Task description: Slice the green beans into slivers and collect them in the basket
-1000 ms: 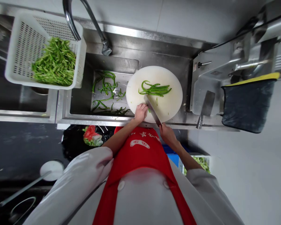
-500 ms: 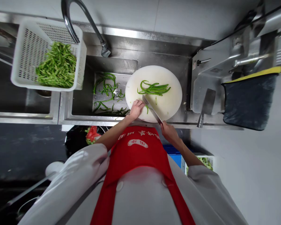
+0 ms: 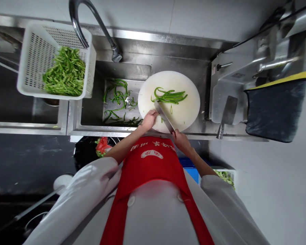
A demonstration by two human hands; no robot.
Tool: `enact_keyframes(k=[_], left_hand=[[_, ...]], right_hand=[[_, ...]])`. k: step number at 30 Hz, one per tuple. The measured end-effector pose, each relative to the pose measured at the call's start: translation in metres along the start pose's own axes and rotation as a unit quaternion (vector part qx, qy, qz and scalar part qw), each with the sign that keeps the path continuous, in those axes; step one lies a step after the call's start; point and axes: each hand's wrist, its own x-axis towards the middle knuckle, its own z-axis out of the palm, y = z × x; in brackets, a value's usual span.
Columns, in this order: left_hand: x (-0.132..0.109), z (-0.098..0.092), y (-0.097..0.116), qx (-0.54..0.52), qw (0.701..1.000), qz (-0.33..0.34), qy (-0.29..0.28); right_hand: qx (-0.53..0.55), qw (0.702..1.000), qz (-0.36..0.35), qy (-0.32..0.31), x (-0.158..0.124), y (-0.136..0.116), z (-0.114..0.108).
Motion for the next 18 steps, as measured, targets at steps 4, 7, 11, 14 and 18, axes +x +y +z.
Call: enact_keyframes(k=[4,7,11,14,18], left_hand=[[-0.011,-0.013,-0.005,-0.053,0.997,0.013,-0.045],[-0.017,-0.012,-0.004,-0.045,0.998,0.025,-0.04],[-0.02,0.001,0.0,-0.031,0.999,0.019,-0.029],[-0.022,0.007,-0.001,-0.027,0.999,0.033,-0.024],[-0.025,0.008,-0.003,-0.024,0.997,0.07,-0.01]], right_hand=[[0.0,1.0,0.008,0.018,-0.001,0.006,-0.003],[-0.012,0.999,0.027,0.016,-0.011,0.004,-0.001],[-0.004,1.0,0.007,-0.013,-0.018,-0.008,0.007],[-0.001,1.0,0.01,-0.022,-0.016,-0.014,0.01],[-0.003,1.0,-0.003,-0.015,-0.015,-0.015,0.008]])
